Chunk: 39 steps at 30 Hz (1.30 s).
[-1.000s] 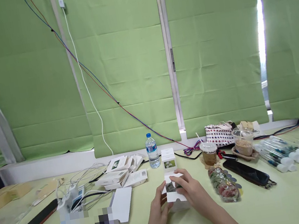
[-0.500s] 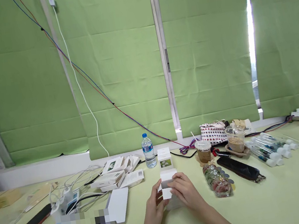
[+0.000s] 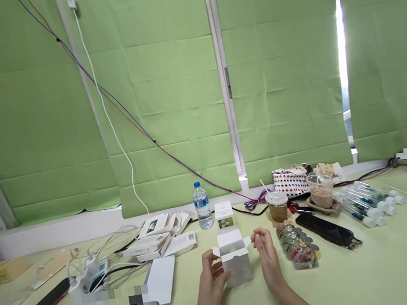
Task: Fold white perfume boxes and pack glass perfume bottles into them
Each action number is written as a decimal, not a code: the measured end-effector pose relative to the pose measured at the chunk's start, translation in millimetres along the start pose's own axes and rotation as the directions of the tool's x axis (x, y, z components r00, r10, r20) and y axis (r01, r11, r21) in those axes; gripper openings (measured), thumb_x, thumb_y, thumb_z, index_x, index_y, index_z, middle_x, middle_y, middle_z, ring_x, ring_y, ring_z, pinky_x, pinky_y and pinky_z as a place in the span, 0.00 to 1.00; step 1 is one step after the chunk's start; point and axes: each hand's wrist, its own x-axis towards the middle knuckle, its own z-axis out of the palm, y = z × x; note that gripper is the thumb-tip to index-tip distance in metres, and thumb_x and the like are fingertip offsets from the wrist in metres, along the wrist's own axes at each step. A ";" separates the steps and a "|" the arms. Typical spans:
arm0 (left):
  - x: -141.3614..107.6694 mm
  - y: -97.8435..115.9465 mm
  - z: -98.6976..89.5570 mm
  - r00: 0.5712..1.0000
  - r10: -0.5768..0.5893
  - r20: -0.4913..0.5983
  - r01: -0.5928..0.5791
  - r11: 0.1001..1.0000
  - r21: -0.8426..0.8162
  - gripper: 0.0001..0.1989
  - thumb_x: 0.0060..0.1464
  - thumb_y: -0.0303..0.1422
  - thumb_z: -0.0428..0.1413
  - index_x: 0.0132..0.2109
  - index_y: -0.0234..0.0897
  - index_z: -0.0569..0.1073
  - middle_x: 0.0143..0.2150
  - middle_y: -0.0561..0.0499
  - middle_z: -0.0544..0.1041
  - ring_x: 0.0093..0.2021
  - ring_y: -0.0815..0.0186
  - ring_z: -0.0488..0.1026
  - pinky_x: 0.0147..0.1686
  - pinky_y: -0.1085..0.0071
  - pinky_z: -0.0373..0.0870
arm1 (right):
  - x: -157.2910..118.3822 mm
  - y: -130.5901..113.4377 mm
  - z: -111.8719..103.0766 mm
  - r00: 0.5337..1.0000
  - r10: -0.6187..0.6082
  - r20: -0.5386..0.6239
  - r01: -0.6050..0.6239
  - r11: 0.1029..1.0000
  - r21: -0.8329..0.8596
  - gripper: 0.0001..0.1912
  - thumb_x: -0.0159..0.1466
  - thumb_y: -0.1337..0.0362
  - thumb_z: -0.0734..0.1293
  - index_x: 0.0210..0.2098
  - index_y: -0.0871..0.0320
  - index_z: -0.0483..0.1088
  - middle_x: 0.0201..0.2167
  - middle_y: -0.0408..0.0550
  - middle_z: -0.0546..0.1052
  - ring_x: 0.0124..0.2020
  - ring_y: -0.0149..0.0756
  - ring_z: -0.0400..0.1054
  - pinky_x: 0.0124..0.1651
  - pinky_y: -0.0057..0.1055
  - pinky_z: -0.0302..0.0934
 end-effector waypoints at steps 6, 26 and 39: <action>-1.7 0.9 -0.4 0.998 0.035 0.049 -0.037 0.998 0.043 0.17 0.50 0.26 0.52 0.48 0.43 0.62 0.49 0.50 0.70 0.46 0.60 0.74 0.45 0.64 0.70 | -8.2 -5.9 3.7 0.996 -0.043 0.082 0.041 0.999 0.028 0.13 0.67 0.51 0.57 0.42 0.53 0.62 0.34 0.44 0.67 0.36 0.36 0.63 0.42 0.31 0.58; -12.6 -16.0 1.9 0.956 0.215 0.197 -0.262 0.931 0.254 0.21 0.55 0.22 0.49 0.55 0.46 0.63 0.53 0.48 0.70 0.50 0.60 0.69 0.51 0.61 0.68 | 10.4 -13.1 8.0 0.967 0.086 0.239 -0.099 0.994 0.043 0.19 0.57 0.54 0.67 0.45 0.53 0.63 0.38 0.43 0.67 0.29 0.34 0.64 0.33 0.28 0.61; -2.4 -7.1 -0.8 0.969 0.149 0.197 -0.182 0.970 0.161 0.21 0.54 0.23 0.49 0.54 0.45 0.67 0.52 0.46 0.70 0.51 0.59 0.69 0.49 0.60 0.71 | 10.1 -4.2 5.2 0.913 0.247 0.324 -0.369 0.839 0.400 0.23 0.60 0.43 0.61 0.47 0.50 0.67 0.40 0.48 0.76 0.38 0.44 0.70 0.38 0.36 0.63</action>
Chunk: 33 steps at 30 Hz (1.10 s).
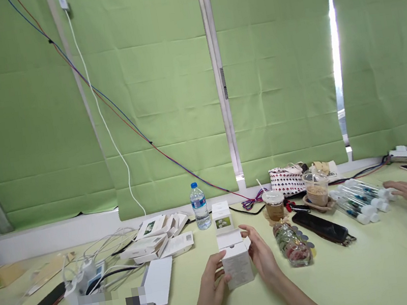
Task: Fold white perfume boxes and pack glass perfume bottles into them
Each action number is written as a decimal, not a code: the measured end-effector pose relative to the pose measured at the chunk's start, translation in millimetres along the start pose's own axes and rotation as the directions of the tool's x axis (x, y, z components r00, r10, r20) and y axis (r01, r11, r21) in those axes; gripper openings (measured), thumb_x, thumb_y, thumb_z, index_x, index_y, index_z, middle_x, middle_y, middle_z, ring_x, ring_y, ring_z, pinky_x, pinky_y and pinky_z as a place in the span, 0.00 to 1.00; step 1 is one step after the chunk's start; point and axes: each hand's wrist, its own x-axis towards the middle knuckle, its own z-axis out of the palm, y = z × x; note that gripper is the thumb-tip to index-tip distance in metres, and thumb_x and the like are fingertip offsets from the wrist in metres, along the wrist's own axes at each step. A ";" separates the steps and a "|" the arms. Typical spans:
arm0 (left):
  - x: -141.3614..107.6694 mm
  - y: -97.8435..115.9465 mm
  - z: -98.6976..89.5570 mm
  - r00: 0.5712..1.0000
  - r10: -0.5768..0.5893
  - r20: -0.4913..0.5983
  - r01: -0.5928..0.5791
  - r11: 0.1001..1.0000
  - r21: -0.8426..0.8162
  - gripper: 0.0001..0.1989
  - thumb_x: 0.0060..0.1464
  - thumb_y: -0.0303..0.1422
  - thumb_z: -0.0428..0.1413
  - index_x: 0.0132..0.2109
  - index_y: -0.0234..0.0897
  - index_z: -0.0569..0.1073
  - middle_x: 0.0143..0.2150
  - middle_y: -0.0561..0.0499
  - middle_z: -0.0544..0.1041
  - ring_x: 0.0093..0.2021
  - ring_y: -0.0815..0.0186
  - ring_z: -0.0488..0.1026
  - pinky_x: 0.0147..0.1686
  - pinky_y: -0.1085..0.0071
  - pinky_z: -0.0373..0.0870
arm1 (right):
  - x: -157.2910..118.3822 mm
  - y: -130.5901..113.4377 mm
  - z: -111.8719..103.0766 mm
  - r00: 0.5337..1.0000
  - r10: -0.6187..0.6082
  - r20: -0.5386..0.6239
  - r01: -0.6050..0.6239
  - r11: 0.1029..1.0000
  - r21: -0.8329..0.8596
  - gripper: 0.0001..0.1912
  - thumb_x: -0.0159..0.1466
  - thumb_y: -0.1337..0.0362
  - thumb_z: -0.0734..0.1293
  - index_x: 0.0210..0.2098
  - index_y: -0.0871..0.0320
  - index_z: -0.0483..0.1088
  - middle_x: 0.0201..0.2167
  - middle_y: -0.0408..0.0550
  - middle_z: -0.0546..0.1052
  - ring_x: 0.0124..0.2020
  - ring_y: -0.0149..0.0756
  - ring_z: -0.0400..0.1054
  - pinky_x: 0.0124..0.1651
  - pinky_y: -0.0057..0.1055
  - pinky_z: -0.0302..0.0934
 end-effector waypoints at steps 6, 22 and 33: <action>-2.5 1.8 -2.3 0.998 0.044 0.052 -0.046 0.998 0.045 0.24 0.53 0.21 0.48 0.55 0.45 0.66 0.55 0.46 0.68 0.55 0.59 0.66 0.53 0.60 0.67 | 4.8 0.7 -3.5 0.990 -0.022 0.137 0.041 0.989 -0.139 0.23 0.54 0.51 0.72 0.46 0.53 0.70 0.40 0.49 0.77 0.41 0.44 0.71 0.44 0.36 0.62; 0.9 8.9 -0.5 0.998 -0.045 0.045 0.047 0.998 -0.050 0.22 0.52 0.20 0.49 0.53 0.42 0.66 0.53 0.47 0.71 0.54 0.59 0.68 0.53 0.61 0.68 | -3.0 -5.9 -3.9 0.968 -0.085 0.235 0.189 0.865 -0.465 0.26 0.56 0.40 0.65 0.38 0.55 0.77 0.36 0.52 0.78 0.38 0.46 0.70 0.39 0.36 0.62; -2.0 -2.8 0.2 0.999 -0.050 0.012 0.051 0.996 -0.074 0.24 0.53 0.21 0.49 0.56 0.42 0.61 0.54 0.46 0.70 0.52 0.61 0.70 0.53 0.59 0.68 | -2.6 -1.5 -4.7 0.981 -0.092 0.174 0.174 0.818 -0.549 0.22 0.62 0.45 0.62 0.38 0.54 0.77 0.37 0.51 0.79 0.41 0.47 0.69 0.44 0.38 0.60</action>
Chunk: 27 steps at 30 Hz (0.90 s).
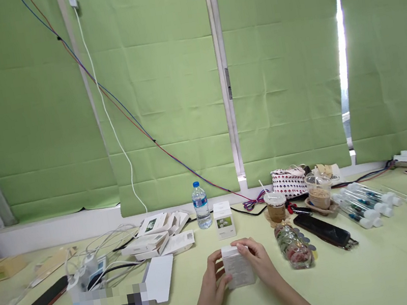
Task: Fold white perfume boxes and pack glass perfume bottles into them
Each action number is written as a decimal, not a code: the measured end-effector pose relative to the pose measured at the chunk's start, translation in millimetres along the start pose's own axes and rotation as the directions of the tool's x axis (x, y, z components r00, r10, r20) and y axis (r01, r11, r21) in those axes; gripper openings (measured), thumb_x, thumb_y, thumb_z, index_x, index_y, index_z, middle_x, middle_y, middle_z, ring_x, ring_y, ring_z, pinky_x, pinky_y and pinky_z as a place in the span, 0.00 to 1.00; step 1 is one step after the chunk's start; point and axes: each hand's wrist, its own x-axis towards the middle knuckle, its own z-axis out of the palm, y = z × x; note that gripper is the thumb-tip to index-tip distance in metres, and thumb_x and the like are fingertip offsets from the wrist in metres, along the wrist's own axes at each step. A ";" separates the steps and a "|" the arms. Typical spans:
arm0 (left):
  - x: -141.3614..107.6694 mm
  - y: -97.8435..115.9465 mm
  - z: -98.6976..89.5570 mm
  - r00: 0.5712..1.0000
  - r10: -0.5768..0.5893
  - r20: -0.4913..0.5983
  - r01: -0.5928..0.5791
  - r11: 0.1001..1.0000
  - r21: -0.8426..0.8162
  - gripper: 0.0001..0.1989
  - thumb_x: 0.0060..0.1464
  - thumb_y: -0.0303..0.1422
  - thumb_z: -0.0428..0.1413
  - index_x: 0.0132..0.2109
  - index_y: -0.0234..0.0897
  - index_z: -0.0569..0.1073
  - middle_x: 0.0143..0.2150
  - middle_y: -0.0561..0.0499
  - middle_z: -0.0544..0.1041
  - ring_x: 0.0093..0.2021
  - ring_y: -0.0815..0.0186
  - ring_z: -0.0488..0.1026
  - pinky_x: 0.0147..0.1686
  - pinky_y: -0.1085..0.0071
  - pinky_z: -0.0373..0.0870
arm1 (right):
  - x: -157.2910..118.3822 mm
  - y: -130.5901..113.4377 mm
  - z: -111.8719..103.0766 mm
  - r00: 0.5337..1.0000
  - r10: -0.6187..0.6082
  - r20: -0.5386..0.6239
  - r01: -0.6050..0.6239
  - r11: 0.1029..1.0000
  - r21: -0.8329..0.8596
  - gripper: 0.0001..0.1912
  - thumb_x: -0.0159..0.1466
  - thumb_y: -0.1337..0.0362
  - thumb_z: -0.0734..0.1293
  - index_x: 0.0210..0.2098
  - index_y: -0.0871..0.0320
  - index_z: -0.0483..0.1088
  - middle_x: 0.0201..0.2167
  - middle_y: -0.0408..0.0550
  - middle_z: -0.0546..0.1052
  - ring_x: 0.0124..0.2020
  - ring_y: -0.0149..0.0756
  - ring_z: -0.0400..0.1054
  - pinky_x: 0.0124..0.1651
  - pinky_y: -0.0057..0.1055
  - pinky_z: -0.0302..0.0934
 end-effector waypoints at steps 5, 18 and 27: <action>0.4 3.8 0.0 1.000 -0.017 0.002 0.017 1.000 0.015 0.21 0.55 0.24 0.50 0.55 0.42 0.61 0.54 0.46 0.70 0.52 0.61 0.70 0.54 0.59 0.67 | 0.3 -2.3 -1.4 1.000 -0.007 0.016 0.007 1.000 -0.018 0.22 0.62 0.45 0.61 0.38 0.54 0.77 0.37 0.50 0.79 0.41 0.47 0.69 0.45 0.39 0.59; -1.9 -3.2 0.3 0.993 0.116 0.034 -0.120 0.984 0.132 0.23 0.55 0.22 0.48 0.55 0.47 0.64 0.57 0.47 0.66 0.54 0.61 0.67 0.53 0.60 0.68 | 0.1 -7.7 2.0 1.000 -0.027 -0.008 0.027 0.998 -0.050 0.23 0.63 0.44 0.59 0.38 0.53 0.77 0.37 0.50 0.79 0.41 0.47 0.67 0.47 0.41 0.58; -0.5 5.1 2.0 0.994 0.107 0.009 -0.107 0.977 0.184 0.26 0.51 0.19 0.47 0.54 0.46 0.68 0.58 0.46 0.65 0.57 0.58 0.64 0.56 0.58 0.64 | -0.3 -6.1 -0.4 0.999 -0.029 -0.016 0.028 0.999 -0.043 0.28 0.62 0.41 0.56 0.40 0.53 0.77 0.37 0.51 0.79 0.43 0.48 0.68 0.48 0.42 0.60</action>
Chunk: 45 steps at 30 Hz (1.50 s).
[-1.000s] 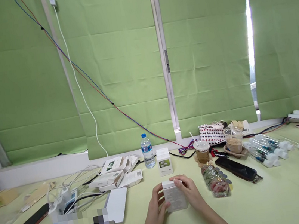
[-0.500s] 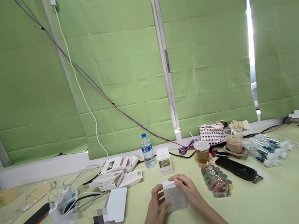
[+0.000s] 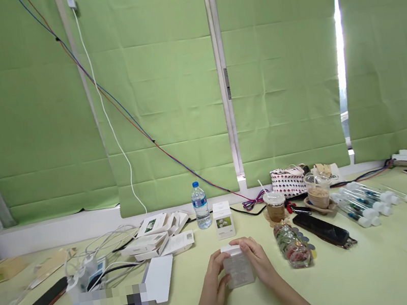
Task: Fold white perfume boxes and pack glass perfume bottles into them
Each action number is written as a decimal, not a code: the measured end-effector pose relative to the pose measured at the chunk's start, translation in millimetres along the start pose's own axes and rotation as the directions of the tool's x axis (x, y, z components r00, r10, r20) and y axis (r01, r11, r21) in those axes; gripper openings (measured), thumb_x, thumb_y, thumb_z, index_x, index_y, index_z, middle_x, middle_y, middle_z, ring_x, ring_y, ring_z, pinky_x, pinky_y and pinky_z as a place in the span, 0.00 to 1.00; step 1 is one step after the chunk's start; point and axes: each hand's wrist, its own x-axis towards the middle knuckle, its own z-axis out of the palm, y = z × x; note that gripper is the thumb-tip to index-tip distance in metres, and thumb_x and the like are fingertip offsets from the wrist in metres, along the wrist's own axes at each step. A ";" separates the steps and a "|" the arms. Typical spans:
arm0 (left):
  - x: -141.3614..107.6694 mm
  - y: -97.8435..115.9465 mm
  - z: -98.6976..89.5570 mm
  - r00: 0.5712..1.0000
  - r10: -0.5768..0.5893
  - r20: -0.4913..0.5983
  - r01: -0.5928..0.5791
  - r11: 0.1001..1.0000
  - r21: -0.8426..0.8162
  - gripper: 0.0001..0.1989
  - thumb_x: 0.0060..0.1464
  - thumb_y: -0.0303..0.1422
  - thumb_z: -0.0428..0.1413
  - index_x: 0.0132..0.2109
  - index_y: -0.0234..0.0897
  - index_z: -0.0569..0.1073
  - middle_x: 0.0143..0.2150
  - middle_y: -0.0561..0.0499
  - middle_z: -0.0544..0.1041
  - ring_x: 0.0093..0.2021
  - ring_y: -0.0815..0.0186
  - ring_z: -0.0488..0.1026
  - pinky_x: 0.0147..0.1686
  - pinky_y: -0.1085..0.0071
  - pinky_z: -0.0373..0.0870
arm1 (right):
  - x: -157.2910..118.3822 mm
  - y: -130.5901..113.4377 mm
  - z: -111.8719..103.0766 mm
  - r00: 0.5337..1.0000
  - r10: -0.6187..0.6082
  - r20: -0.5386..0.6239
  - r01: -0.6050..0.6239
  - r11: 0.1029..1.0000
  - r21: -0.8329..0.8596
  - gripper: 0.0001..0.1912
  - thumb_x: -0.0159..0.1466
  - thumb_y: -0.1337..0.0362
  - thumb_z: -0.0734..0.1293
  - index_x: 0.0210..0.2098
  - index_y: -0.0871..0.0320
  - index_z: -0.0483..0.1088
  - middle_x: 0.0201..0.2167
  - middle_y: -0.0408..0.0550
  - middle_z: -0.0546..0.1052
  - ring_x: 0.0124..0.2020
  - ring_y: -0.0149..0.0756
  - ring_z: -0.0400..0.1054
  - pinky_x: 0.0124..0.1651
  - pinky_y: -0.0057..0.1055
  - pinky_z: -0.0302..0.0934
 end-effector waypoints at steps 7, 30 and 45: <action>-0.9 2.6 2.8 0.999 -0.035 -0.025 0.033 0.997 -0.069 0.22 0.53 0.20 0.47 0.52 0.45 0.69 0.60 0.46 0.63 0.59 0.59 0.61 0.58 0.59 0.61 | 1.9 0.4 -4.2 0.998 0.001 0.057 -0.001 1.000 -0.003 0.29 0.62 0.40 0.55 0.41 0.52 0.77 0.40 0.52 0.79 0.45 0.49 0.69 0.49 0.44 0.60; -2.2 1.4 1.6 1.000 0.010 0.003 -0.010 0.999 -0.049 0.19 0.58 0.25 0.47 0.54 0.46 0.67 0.58 0.45 0.63 0.57 0.57 0.62 0.55 0.59 0.64 | 6.7 -0.6 -12.2 0.985 0.072 0.156 -0.101 0.977 0.187 0.20 0.59 0.58 0.64 0.50 0.51 0.73 0.41 0.47 0.76 0.44 0.45 0.68 0.47 0.39 0.59; -12.3 9.0 3.5 0.953 0.166 0.254 -0.192 0.978 0.079 0.32 0.50 0.29 0.61 0.60 0.49 0.59 0.48 0.46 0.71 0.42 0.59 0.72 0.42 0.63 0.72 | -2.3 9.1 3.8 0.979 -0.002 -0.205 0.021 0.996 0.091 0.19 0.59 0.48 0.65 0.41 0.55 0.72 0.40 0.48 0.70 0.24 0.31 0.63 0.27 0.29 0.60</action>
